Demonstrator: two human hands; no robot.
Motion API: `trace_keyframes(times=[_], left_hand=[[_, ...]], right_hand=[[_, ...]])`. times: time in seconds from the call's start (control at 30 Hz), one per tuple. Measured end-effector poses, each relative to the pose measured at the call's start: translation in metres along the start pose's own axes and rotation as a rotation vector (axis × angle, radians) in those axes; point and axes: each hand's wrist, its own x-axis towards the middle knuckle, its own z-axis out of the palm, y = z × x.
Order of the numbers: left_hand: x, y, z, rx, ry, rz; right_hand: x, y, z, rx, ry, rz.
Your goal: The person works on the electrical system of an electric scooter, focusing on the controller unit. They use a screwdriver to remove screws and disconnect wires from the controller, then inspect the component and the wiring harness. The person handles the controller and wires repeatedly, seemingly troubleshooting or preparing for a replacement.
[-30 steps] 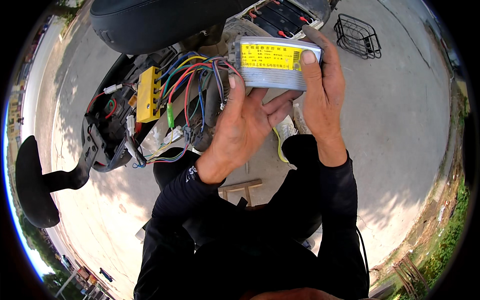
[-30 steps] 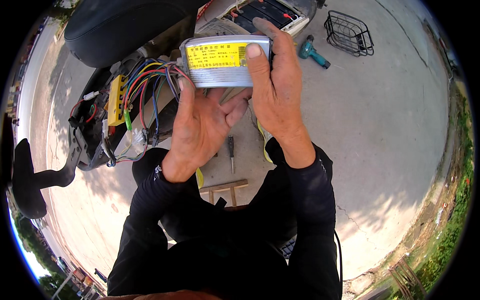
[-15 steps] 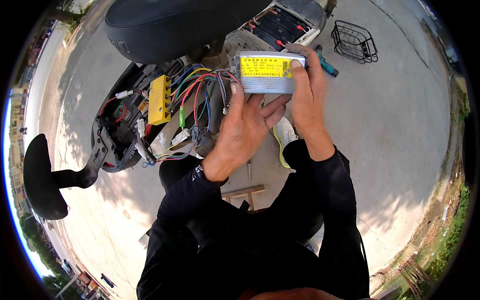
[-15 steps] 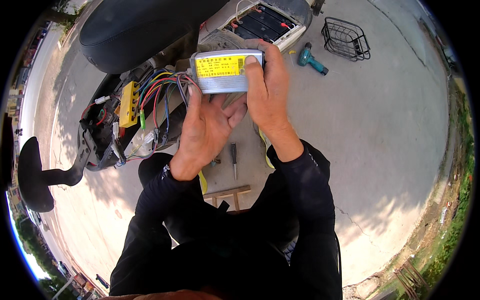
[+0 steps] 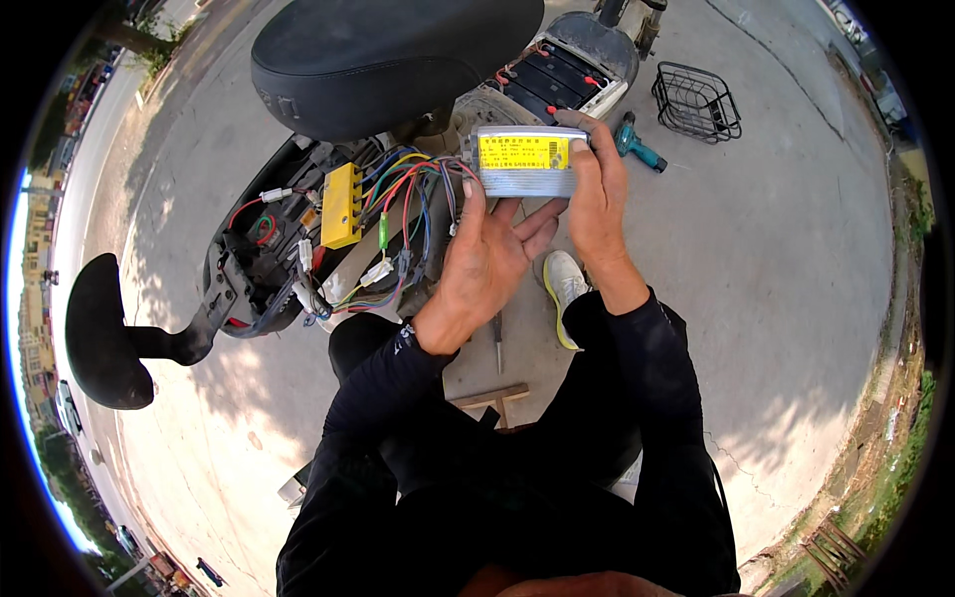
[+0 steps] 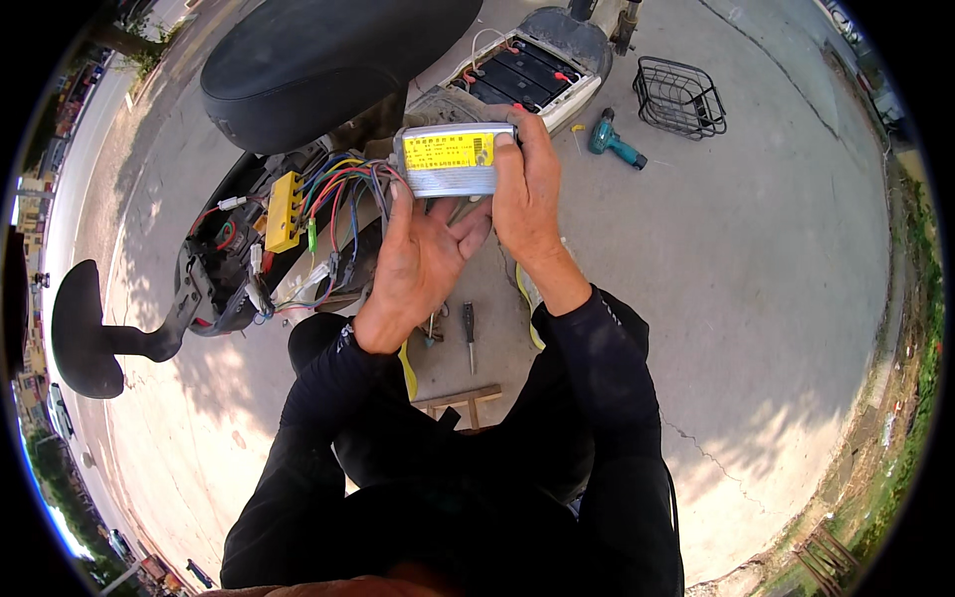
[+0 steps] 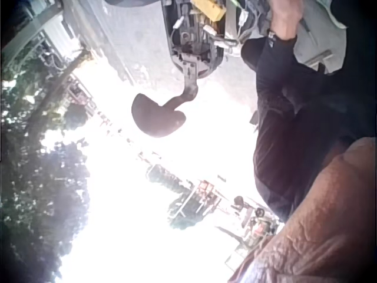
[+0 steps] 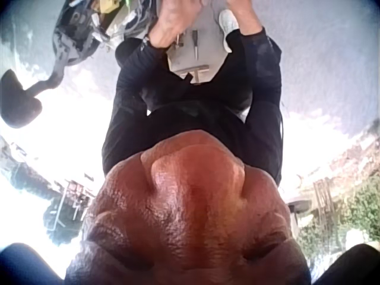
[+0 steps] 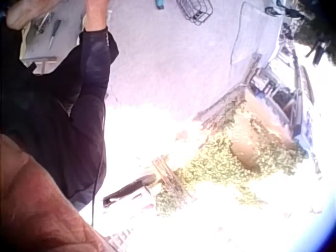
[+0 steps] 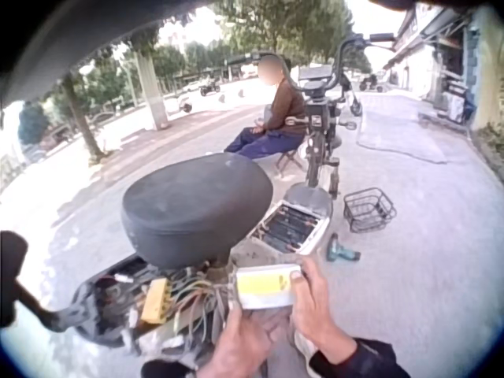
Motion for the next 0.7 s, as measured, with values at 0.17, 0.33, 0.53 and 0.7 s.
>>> trace_keyframes(times=[0.17,0.33,0.53,0.7], left_hand=[[0.0012,-0.002,-0.002,-0.012,-0.001,0.0],[0.001,-0.0013,-0.0018,-0.006,0.005,0.006],[0.002,-0.0016,-0.0018,-0.003,0.011,0.004],[0.0012,-0.0016,-0.0016,-0.004,0.005,0.004]], right_hand=[[0.0003,-0.0014,0.0003,0.03,0.009,-0.016],[0.0009,-0.0022,0.0005,0.043,-0.001,-0.022],[0.0022,-0.002,-0.0006,0.036,0.007,-0.046],[0.0011,-0.0042,-0.0018,0.008,0.003,-0.004]])
